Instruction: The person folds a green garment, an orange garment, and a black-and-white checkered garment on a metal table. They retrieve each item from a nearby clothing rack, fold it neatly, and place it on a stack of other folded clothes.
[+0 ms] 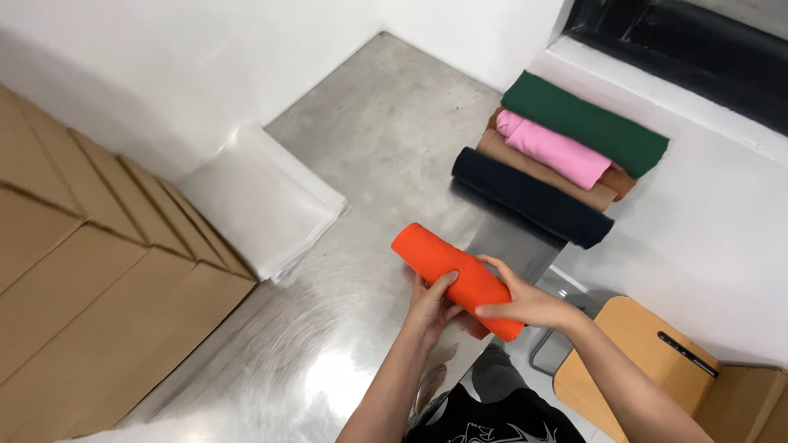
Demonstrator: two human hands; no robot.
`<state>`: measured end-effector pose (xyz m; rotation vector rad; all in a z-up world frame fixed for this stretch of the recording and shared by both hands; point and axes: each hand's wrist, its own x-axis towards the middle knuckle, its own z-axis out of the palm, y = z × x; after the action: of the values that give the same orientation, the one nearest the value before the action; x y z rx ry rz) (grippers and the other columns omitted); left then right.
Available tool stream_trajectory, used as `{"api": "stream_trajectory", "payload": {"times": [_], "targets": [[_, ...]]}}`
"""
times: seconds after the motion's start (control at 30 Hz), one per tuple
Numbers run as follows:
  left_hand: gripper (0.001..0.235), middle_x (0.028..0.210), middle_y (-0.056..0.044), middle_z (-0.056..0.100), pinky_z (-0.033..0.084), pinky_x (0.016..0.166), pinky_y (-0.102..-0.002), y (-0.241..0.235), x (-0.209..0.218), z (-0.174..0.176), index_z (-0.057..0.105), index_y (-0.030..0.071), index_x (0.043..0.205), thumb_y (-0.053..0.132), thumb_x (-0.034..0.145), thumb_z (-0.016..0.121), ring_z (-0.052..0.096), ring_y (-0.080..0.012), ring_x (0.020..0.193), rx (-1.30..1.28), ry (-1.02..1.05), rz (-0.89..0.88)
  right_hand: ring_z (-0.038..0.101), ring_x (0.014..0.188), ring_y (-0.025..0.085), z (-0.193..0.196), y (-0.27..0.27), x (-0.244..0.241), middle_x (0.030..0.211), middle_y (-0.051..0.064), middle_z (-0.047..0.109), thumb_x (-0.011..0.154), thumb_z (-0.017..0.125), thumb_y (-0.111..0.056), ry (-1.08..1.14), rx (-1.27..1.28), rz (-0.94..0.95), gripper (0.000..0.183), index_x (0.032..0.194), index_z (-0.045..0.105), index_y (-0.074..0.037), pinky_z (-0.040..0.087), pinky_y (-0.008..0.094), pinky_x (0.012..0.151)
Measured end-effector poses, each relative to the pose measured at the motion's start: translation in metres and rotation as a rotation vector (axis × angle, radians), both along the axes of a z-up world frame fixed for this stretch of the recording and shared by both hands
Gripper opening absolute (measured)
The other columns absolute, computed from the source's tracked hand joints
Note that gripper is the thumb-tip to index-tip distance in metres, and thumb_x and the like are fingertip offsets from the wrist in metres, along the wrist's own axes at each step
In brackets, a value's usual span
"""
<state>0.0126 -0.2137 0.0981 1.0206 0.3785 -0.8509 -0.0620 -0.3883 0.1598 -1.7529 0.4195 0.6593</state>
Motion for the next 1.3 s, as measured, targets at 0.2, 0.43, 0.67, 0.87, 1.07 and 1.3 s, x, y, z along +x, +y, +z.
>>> {"api": "stream_trajectory", "payload": {"times": [0.2, 0.43, 0.67, 0.87, 1.07, 1.3], "targets": [[0.109, 0.169, -0.026, 0.031, 0.036, 0.122, -0.065, -0.082, 0.039, 0.004, 0.023, 0.017, 0.169, 0.042, 0.087, 0.091, 0.034, -0.0535, 0.154, -0.055, -0.032, 0.078, 0.056, 0.144, 0.039, -0.007, -0.092, 0.018, 0.157, 0.022, 0.059, 0.077, 0.094, -0.039, -0.096, -0.13, 0.027, 0.103, 0.165, 0.044, -0.022, 0.046, 0.054, 0.114], [0.11, 0.168, -0.026, 0.032, 0.038, 0.121, -0.063, -0.173, 0.126, 0.021, 0.026, 0.012, 0.168, 0.04, 0.085, 0.091, 0.037, -0.0471, 0.152, 0.016, -0.211, 0.14, 0.05, 0.149, 0.038, 0.012, -0.192, 0.066, 0.159, 0.013, 0.057, 0.079, 0.089, -0.041, -0.233, -0.321, -0.076, 0.089, 0.159, 0.053, -0.027, 0.037, 0.057, 0.123], [0.101, 0.146, -0.013, 0.058, 0.048, 0.112, -0.046, -0.234, 0.186, -0.047, 0.054, 0.013, 0.144, 0.08, 0.074, 0.083, 0.051, -0.0326, 0.14, 0.72, -0.647, -0.138, 0.056, 0.141, 0.035, -0.057, -0.251, 0.08, 0.151, 0.005, 0.056, 0.096, 0.071, -0.04, -0.518, -0.868, -0.071, 0.061, 0.155, 0.057, -0.036, 0.049, 0.049, 0.114], [0.087, 0.132, -0.006, 0.059, 0.04, 0.109, -0.047, -0.239, 0.197, -0.065, 0.071, 0.008, 0.129, 0.081, 0.085, 0.053, 0.048, -0.0339, 0.123, 1.102, -0.913, -0.196, 0.051, 0.142, 0.034, -0.046, -0.213, 0.103, 0.152, 0.007, 0.058, 0.098, 0.068, -0.026, -1.134, -0.998, -0.006, 0.046, 0.143, 0.065, -0.015, 0.044, 0.05, 0.108], [0.068, 0.154, -0.015, 0.048, 0.035, 0.118, -0.06, -0.193, 0.178, -0.06, 0.043, 0.019, 0.163, 0.063, 0.111, 0.036, 0.04, -0.0389, 0.142, 0.95, -0.856, -0.13, 0.025, 0.163, 0.033, -0.08, -0.191, 0.141, 0.176, 0.01, 0.034, 0.098, 0.062, -0.038, -0.823, -1.163, 0.373, 0.065, 0.157, 0.051, -0.015, 0.019, 0.061, 0.127], [0.054, 0.166, -0.014, 0.031, 0.02, 0.126, -0.059, -0.061, 0.081, -0.133, 0.05, 0.018, 0.153, 0.039, 0.104, 0.064, 0.019, -0.0405, 0.159, 1.5, -0.661, 0.17, 0.021, 0.165, 0.042, -0.081, -0.146, 0.159, 0.176, 0.019, 0.032, 0.1, 0.063, -0.038, -1.001, -0.924, 0.405, 0.066, 0.159, 0.051, -0.01, 0.019, 0.066, 0.127]]}}
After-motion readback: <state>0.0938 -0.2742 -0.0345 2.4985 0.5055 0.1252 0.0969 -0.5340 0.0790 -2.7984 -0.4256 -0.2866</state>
